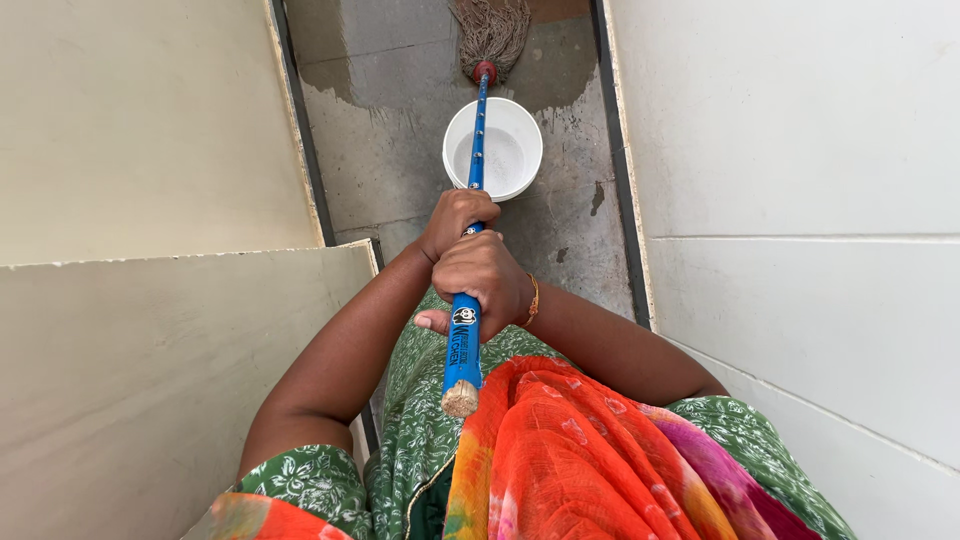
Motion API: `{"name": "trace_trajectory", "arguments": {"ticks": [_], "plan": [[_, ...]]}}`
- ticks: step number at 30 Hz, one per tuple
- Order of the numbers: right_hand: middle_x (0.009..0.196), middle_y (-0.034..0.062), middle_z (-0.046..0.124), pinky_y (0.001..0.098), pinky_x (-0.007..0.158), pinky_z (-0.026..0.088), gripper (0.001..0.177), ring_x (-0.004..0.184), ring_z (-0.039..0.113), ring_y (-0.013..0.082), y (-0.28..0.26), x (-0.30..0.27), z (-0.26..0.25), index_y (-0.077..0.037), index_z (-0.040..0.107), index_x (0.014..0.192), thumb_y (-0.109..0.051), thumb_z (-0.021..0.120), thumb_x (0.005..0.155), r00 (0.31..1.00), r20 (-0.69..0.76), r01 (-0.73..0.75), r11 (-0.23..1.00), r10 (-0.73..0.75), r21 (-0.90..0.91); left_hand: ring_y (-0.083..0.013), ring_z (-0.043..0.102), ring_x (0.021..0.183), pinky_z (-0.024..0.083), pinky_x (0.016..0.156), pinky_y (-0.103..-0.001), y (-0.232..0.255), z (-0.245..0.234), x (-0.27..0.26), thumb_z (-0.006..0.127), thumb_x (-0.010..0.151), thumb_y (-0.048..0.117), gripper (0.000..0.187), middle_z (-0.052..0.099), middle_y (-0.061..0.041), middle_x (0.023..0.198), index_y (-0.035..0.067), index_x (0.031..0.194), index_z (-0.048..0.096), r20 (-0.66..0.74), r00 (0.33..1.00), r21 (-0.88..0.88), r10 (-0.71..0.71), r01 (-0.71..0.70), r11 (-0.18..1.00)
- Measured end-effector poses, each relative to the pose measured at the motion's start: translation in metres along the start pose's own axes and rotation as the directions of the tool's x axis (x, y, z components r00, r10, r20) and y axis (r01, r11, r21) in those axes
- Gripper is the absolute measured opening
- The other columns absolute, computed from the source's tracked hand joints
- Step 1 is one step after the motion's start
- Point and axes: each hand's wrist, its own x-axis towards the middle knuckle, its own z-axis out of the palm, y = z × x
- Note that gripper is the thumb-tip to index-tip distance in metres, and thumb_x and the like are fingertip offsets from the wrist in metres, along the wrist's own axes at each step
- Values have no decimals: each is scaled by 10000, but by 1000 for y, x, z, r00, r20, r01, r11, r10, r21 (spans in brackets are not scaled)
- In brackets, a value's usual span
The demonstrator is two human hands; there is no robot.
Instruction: The person mops a stone floor using a mop. They repeatedly move the mop head across the wet floor surface while standing next to a white bucket.
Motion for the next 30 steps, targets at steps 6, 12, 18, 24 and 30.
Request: {"name": "trace_trajectory", "arguments": {"ticks": [6, 12, 18, 24, 30], "plan": [[502, 42, 439, 328, 469, 356, 457, 436, 485, 186, 0, 9, 1, -117, 443, 580, -292, 739, 880, 997, -26, -80, 995, 78, -54, -265, 557, 573, 410, 540, -397, -2, -6, 5, 768, 689, 301, 390, 520, -101, 597, 42, 607, 487, -39, 998, -71, -45, 42, 997], [505, 43, 458, 328, 482, 370, 380, 444, 496, 191, 30, 20, -34, -110, 465, 600, -200, 728, 859, 991, -127, -50, 998, 46, -34, -255, 538, 550, 400, 535, -387, -7, -4, 44, 684, 726, 241, 297, 502, -100, 592, 49, 615, 486, -19, 998, -33, -63, 63, 998], [569, 41, 549, 352, 608, 405, 342, 526, 546, 206, 55, 61, -97, -118, 492, 621, -163, 760, 828, 979, -180, 85, 996, -91, -41, -305, 569, 759, 429, 673, -427, 6, -33, 111, 643, 815, 210, 218, 555, -170, 806, 7, 804, 563, -224, 962, -67, 157, -176, 982], [694, 36, 606, 368, 749, 454, 371, 673, 589, 221, 117, 70, -151, -105, 540, 712, -253, 830, 890, 998, -48, 44, 996, -41, 74, -330, 645, 841, 480, 724, -392, -113, -13, 144, 684, 776, 234, 200, 659, -152, 893, 53, 851, 645, 3, 999, -101, 48, -48, 994], [578, 44, 496, 348, 578, 342, 488, 541, 482, 217, 167, 26, -137, -102, 456, 610, -289, 840, 846, 981, 86, -178, 984, 175, 29, -364, 685, 939, 525, 796, -392, -234, 38, 132, 693, 819, 237, 212, 730, -149, 1012, 84, 964, 725, 192, 972, 47, -136, 130, 990]]}}
